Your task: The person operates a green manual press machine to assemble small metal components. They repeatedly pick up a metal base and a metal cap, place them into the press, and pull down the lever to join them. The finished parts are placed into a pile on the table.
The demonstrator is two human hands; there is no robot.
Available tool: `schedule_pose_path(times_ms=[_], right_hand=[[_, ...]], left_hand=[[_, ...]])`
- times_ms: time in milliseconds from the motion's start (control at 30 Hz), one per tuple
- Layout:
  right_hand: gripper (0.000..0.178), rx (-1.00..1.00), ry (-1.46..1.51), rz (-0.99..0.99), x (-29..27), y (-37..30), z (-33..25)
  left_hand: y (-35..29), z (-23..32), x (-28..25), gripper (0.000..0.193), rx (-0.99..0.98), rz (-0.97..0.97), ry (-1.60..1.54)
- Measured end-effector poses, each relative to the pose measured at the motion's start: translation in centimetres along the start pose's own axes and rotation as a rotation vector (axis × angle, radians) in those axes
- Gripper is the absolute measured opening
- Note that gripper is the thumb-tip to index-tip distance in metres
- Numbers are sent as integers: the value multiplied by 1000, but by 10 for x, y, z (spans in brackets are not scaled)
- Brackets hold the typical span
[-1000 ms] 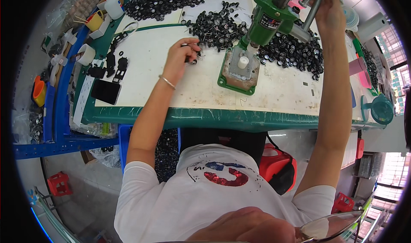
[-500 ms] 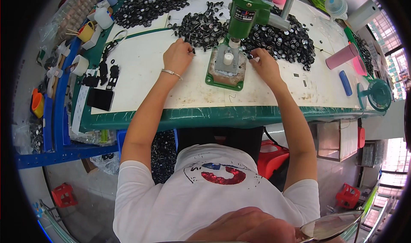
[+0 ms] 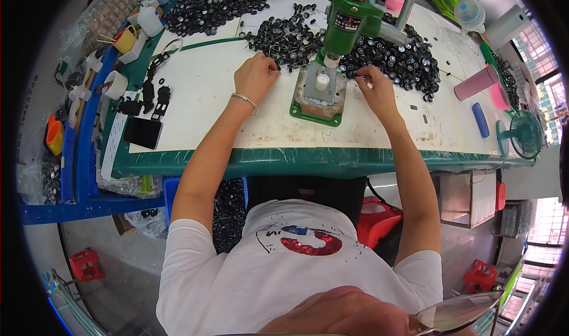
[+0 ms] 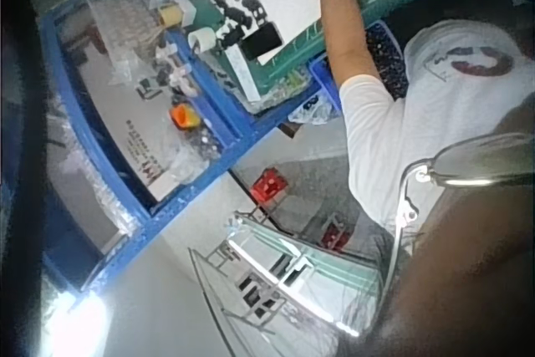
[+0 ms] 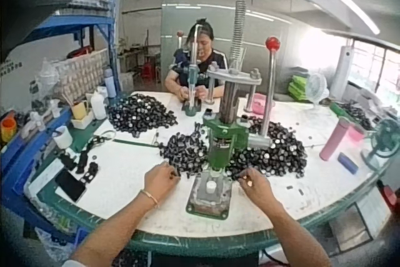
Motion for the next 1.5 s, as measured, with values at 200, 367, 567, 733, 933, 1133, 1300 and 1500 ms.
schedule_pose_path(times_ms=[200,367,567,733,933,1133,1300,1500], right_hand=[[28,-71,270,-76,17,5,-56],[26,4,234,-190,40,0,-67],[26,110,169,-158,41,-1,-67],[31,27,63,-185,39,-4,-72],[36,72,305,-89,18,-8,-64],[32,171,471,93,-41,18,-45],[35,148,665,290,-101,60,-67],[30,26,910,319,-122,135,-132]], left_hand=[[10,-7,8,11,-109,-33,-44],[14,-8,10,9,-80,-36,30],[11,-5,12,8,18,55,119],[8,0,5,9,-10,111,60],[0,-7,-12,15,-118,133,-405],[-12,38,-13,15,7,-44,-1119],[-12,80,-13,12,-23,-193,-1261],[-5,77,2,15,-23,-74,-1341]])
Point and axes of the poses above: each hand's wrist, its own y-axis towards the middle knuckle, its own x-axis out of the palm, z = x × y, the point moved 3 cm from there along y, towards the middle knuckle, and after that the axes turned 14 degrees about y, right-handed, at the moved point
